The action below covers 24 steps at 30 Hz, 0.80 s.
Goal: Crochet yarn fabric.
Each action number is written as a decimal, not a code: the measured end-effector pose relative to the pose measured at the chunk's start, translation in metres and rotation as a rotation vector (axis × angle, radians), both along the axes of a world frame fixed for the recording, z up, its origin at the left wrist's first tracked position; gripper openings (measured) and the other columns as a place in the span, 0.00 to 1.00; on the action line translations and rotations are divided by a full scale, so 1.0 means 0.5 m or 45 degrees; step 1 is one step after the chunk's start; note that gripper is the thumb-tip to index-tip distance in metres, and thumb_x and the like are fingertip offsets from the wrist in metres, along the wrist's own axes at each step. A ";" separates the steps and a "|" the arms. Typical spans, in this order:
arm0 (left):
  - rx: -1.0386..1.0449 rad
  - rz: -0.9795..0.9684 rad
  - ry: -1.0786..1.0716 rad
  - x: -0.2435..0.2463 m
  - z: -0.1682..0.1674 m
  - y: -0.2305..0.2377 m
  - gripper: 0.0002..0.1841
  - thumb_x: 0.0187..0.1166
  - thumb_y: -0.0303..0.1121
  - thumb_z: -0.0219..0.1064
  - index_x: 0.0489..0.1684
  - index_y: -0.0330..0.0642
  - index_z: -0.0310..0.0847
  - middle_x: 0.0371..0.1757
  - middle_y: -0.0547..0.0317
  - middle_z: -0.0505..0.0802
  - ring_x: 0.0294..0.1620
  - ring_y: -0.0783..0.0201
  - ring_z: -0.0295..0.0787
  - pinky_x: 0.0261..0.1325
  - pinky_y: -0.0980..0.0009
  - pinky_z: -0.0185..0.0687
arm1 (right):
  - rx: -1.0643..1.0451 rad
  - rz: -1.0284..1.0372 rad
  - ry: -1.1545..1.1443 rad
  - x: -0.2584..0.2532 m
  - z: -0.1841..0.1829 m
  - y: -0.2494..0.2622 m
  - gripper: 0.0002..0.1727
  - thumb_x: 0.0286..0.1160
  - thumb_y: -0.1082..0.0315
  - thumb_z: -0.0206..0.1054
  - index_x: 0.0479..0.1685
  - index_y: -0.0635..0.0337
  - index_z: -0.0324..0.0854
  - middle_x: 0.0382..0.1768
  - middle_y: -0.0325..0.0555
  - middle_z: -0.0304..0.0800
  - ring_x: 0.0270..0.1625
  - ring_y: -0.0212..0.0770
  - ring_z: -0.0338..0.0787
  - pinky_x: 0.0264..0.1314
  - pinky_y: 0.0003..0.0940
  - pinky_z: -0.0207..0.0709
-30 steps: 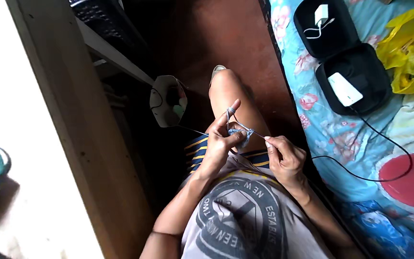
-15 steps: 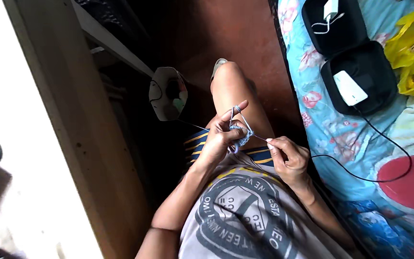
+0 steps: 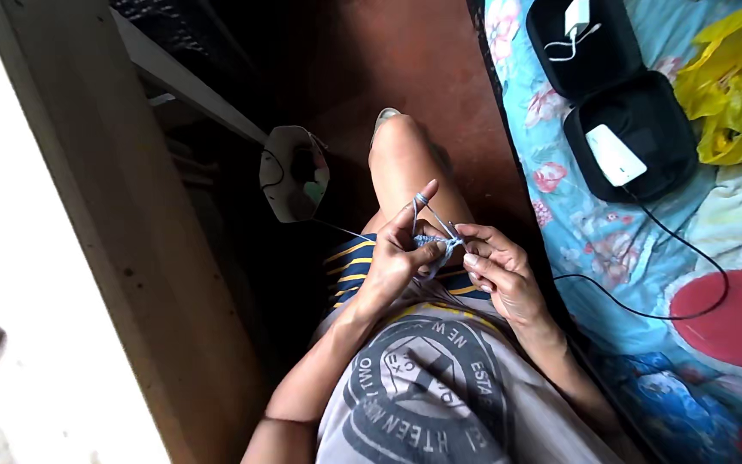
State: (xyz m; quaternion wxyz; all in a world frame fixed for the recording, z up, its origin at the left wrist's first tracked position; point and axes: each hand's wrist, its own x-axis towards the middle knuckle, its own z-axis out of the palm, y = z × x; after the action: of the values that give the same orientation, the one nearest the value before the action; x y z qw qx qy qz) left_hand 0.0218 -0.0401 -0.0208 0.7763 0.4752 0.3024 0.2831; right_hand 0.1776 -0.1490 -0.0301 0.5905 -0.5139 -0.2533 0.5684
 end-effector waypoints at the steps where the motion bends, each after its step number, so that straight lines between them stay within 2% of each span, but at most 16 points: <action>1: -0.002 -0.002 0.012 0.000 0.001 0.000 0.42 0.71 0.13 0.64 0.92 0.47 0.58 0.33 0.57 0.93 0.22 0.73 0.84 0.23 0.82 0.78 | 0.002 -0.011 -0.065 0.000 -0.001 0.000 0.22 0.77 0.77 0.59 0.69 0.58 0.83 0.25 0.30 0.81 0.20 0.18 0.69 0.22 0.13 0.61; 3: -0.009 -0.012 0.032 0.000 0.001 0.000 0.43 0.72 0.14 0.64 0.93 0.47 0.56 0.34 0.57 0.93 0.23 0.73 0.85 0.24 0.82 0.78 | 0.045 -0.045 -0.396 -0.004 -0.006 -0.003 0.19 0.76 0.77 0.60 0.65 0.62 0.83 0.26 0.30 0.83 0.23 0.19 0.72 0.25 0.14 0.65; 5: -0.072 -0.013 0.025 0.000 0.002 0.001 0.43 0.73 0.15 0.64 0.93 0.49 0.55 0.33 0.56 0.93 0.22 0.73 0.84 0.23 0.82 0.78 | 0.144 -0.090 -0.817 -0.006 -0.012 -0.009 0.13 0.77 0.76 0.62 0.57 0.66 0.84 0.32 0.34 0.87 0.30 0.18 0.81 0.35 0.14 0.77; 6: -0.112 -0.017 0.014 -0.001 0.002 0.003 0.43 0.73 0.15 0.64 0.93 0.49 0.54 0.33 0.55 0.93 0.21 0.73 0.84 0.23 0.82 0.79 | 0.191 -0.122 -0.967 -0.007 -0.017 -0.011 0.11 0.78 0.75 0.62 0.54 0.68 0.84 0.34 0.38 0.88 0.33 0.18 0.84 0.39 0.14 0.80; 8: -0.189 -0.013 0.004 -0.001 0.002 0.006 0.42 0.74 0.16 0.63 0.93 0.49 0.54 0.30 0.56 0.91 0.19 0.74 0.82 0.22 0.82 0.77 | 0.256 -0.177 -1.154 -0.004 -0.027 -0.015 0.09 0.79 0.73 0.63 0.49 0.68 0.84 0.33 0.41 0.90 0.33 0.20 0.85 0.38 0.14 0.80; 13: -0.284 -0.008 -0.038 -0.004 -0.001 0.011 0.41 0.73 0.16 0.61 0.92 0.47 0.56 0.26 0.57 0.89 0.15 0.77 0.76 0.17 0.85 0.70 | 0.359 -0.230 -1.420 0.007 -0.039 -0.021 0.08 0.80 0.71 0.63 0.42 0.66 0.86 0.31 0.47 0.91 0.31 0.28 0.88 0.36 0.19 0.81; 17: -0.319 -0.016 -0.055 -0.008 -0.003 0.013 0.39 0.73 0.16 0.61 0.91 0.47 0.58 0.24 0.59 0.87 0.14 0.77 0.75 0.17 0.85 0.71 | 0.404 -0.253 -1.579 0.009 -0.041 -0.019 0.10 0.79 0.71 0.62 0.39 0.66 0.88 0.26 0.48 0.87 0.24 0.32 0.83 0.27 0.23 0.76; 24: -0.448 0.017 -0.088 -0.016 -0.007 0.018 0.34 0.75 0.17 0.59 0.85 0.47 0.67 0.25 0.61 0.87 0.16 0.77 0.77 0.19 0.85 0.73 | 0.445 -0.182 -1.559 0.020 -0.041 -0.024 0.10 0.80 0.70 0.62 0.36 0.64 0.88 0.24 0.46 0.86 0.24 0.31 0.81 0.27 0.22 0.74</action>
State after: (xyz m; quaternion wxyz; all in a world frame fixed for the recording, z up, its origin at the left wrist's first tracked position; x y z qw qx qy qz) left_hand 0.0139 -0.0311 -0.0241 0.8556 0.3198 0.3235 0.2471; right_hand 0.1874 -0.1611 -0.0508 0.4503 -0.6573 -0.5987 0.0813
